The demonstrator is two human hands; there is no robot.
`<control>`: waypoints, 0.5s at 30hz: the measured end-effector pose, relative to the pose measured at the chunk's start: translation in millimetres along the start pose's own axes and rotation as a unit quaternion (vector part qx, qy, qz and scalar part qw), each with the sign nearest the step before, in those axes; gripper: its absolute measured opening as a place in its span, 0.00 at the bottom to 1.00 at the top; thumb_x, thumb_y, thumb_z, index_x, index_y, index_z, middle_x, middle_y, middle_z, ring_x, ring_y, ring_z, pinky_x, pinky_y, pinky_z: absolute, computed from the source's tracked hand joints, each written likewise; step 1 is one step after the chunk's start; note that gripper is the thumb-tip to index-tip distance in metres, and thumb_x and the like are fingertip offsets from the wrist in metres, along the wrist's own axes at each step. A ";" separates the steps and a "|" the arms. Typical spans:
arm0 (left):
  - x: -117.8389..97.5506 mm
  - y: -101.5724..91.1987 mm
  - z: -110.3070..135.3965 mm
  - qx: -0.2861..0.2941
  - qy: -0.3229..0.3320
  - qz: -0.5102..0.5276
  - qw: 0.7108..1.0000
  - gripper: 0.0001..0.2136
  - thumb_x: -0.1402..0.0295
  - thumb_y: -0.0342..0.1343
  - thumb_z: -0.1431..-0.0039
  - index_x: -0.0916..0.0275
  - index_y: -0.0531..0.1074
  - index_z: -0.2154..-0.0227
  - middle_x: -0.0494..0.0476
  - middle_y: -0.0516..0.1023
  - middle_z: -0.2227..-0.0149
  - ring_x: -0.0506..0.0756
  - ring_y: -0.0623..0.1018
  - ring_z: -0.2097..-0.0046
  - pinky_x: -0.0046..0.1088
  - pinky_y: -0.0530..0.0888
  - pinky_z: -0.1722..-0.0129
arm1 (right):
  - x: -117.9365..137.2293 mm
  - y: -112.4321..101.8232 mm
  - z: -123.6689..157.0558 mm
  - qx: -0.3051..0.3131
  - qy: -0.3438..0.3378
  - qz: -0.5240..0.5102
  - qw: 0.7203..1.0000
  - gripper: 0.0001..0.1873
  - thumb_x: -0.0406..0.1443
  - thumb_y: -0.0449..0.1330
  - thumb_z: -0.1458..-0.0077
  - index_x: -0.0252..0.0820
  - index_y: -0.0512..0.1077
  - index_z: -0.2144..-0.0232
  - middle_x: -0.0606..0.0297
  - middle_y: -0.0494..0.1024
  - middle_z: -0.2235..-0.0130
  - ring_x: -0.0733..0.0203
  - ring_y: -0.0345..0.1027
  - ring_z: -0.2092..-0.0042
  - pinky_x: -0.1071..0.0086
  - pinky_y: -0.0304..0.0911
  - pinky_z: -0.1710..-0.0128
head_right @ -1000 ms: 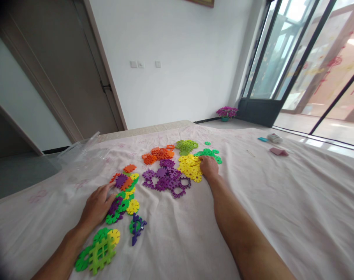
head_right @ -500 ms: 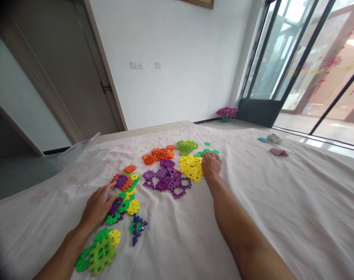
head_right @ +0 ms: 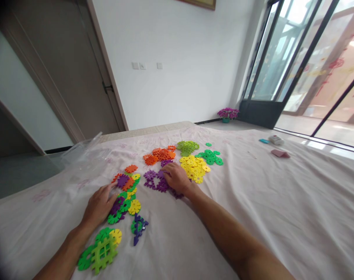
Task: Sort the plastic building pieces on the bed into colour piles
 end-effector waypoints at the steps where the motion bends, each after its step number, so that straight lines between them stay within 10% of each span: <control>1: -0.3 -0.2 0.0 0.000 0.000 0.000 1.000 0.20 0.63 0.46 0.39 0.62 0.68 0.47 0.60 0.74 0.46 0.57 0.72 0.45 0.36 0.65 0.43 | 9.6 5.6 0.3 0.017 -0.012 -0.004 1.000 0.11 0.30 0.55 0.42 0.43 0.75 0.59 0.61 0.78 0.59 0.59 0.68 0.56 0.64 0.63 0.52; 15: -8.2 -6.2 0.0 0.012 -0.006 -0.001 1.000 0.20 0.65 0.45 0.39 0.64 0.67 0.46 0.62 0.73 0.46 0.58 0.71 0.44 0.36 0.64 0.43 | 107.6 48.4 11.7 0.182 -0.160 -0.032 0.970 0.19 0.43 0.54 0.37 0.43 0.68 0.47 0.59 0.74 0.49 0.57 0.61 0.44 0.62 0.54 0.43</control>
Point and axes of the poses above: each hand's wrist, its own z-axis away from the middle knuckle, its own y-axis out of the palm, x = y × z, the point moved 7 cm from there along -z, towards the middle knuckle
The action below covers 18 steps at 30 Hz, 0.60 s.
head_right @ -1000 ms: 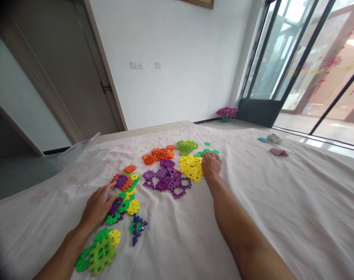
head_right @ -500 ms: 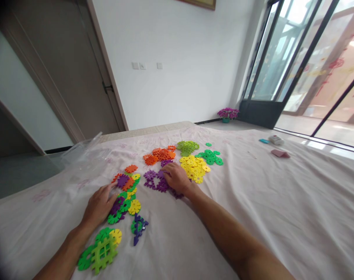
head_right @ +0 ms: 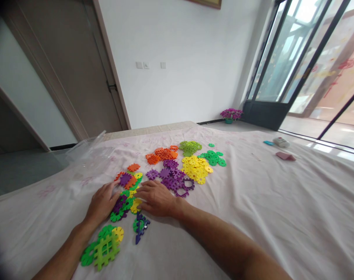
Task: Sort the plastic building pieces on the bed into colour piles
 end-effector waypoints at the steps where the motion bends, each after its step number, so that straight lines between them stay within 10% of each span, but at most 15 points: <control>1: -0.5 -0.4 -0.1 -0.001 0.000 0.000 1.000 0.20 0.65 0.45 0.39 0.64 0.67 0.46 0.62 0.73 0.46 0.59 0.71 0.44 0.37 0.64 0.43 | 3.4 3.9 -1.6 0.009 0.002 -0.001 1.000 0.18 0.44 0.54 0.37 0.43 0.69 0.49 0.59 0.75 0.51 0.56 0.61 0.45 0.62 0.55 0.44; 18: -0.2 -0.1 -0.5 0.002 -0.004 0.002 1.000 0.20 0.64 0.44 0.38 0.62 0.67 0.46 0.61 0.73 0.45 0.57 0.71 0.44 0.35 0.64 0.42 | -23.2 6.0 1.5 -0.054 0.105 -0.100 0.988 0.07 0.38 0.62 0.44 0.42 0.75 0.64 0.64 0.75 0.65 0.61 0.66 0.61 0.69 0.60 0.59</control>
Point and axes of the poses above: each hand's wrist, its own z-axis away from the middle knuckle, its own y-axis out of the palm, x = y × z, the point moved 7 cm from there along -z, towards the middle knuckle
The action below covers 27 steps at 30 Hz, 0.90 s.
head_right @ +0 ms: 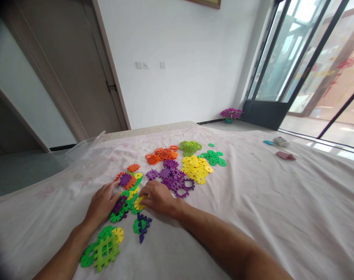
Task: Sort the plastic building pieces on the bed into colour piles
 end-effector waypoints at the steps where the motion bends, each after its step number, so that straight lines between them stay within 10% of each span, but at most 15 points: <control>1: 0.0 -0.3 0.1 0.001 -0.001 -0.001 1.000 0.20 0.63 0.44 0.38 0.62 0.67 0.46 0.60 0.73 0.45 0.57 0.71 0.44 0.35 0.64 0.42 | -5.8 -3.8 -0.4 -0.014 0.016 -0.019 1.000 0.05 0.36 0.62 0.43 0.42 0.75 0.65 0.65 0.75 0.65 0.62 0.67 0.62 0.70 0.61 0.60; 9: 3.4 2.7 1.1 -0.003 -0.003 0.001 1.000 0.19 0.64 0.45 0.38 0.62 0.67 0.46 0.60 0.73 0.45 0.57 0.71 0.44 0.37 0.64 0.42 | -87.3 -81.7 13.6 -0.220 0.134 0.049 0.965 0.08 0.33 0.56 0.41 0.43 0.76 0.64 0.63 0.78 0.63 0.61 0.69 0.60 0.69 0.62 0.58; 16: 2.4 1.6 0.5 -0.006 -0.002 0.006 1.000 0.20 0.64 0.45 0.38 0.63 0.68 0.46 0.61 0.73 0.45 0.58 0.71 0.44 0.38 0.65 0.43 | -149.5 -141.5 57.6 -0.304 0.307 0.229 0.872 0.11 0.35 0.55 0.43 0.45 0.77 0.61 0.61 0.77 0.59 0.56 0.68 0.58 0.65 0.62 0.57; 27: 3.1 2.2 0.6 0.002 -0.002 0.007 1.000 0.20 0.64 0.45 0.39 0.62 0.67 0.46 0.61 0.73 0.45 0.58 0.71 0.44 0.38 0.64 0.42 | -47.7 -60.2 3.7 -0.122 0.053 0.077 0.988 0.10 0.32 0.55 0.40 0.43 0.76 0.62 0.62 0.76 0.62 0.61 0.69 0.59 0.68 0.63 0.57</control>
Point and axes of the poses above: each hand's wrist, its own z-axis away from the middle knuckle, its own y-axis out of the palm, x = y × z, the point moved 7 cm from there along -z, towards the middle knuckle
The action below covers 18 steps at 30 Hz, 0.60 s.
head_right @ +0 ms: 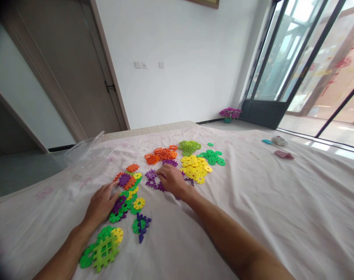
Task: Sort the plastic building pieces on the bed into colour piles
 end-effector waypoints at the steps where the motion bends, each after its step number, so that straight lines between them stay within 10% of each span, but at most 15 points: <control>1: -0.4 -0.5 0.0 0.000 -0.001 0.001 1.000 0.20 0.64 0.46 0.39 0.62 0.67 0.46 0.61 0.73 0.45 0.58 0.71 0.44 0.38 0.64 0.42 | 15.0 7.6 1.6 0.020 -0.023 -0.009 0.999 0.10 0.32 0.54 0.39 0.43 0.76 0.62 0.61 0.76 0.62 0.61 0.69 0.59 0.68 0.63 0.56; 8: -1.8 -1.8 0.0 -0.009 -0.001 -0.004 1.000 0.19 0.64 0.45 0.39 0.61 0.67 0.46 0.60 0.73 0.46 0.58 0.71 0.44 0.36 0.64 0.42 | 82.2 51.1 24.4 0.165 -0.139 -0.017 0.976 0.15 0.40 0.56 0.38 0.42 0.71 0.51 0.58 0.75 0.54 0.58 0.66 0.53 0.65 0.60 0.50; 18: -0.3 0.1 -0.5 -0.010 0.002 -0.001 1.000 0.19 0.65 0.45 0.39 0.62 0.67 0.46 0.60 0.73 0.45 0.57 0.71 0.44 0.36 0.64 0.42 | 86.4 57.5 26.9 0.204 -0.149 0.010 0.967 0.14 0.42 0.57 0.39 0.43 0.71 0.54 0.59 0.73 0.56 0.59 0.63 0.55 0.67 0.58 0.54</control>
Point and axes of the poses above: each hand's wrist, its own z-axis away from the middle knuckle, its own y-axis out of the palm, x = y × z, the point moved 7 cm from there along -z, towards the middle knuckle
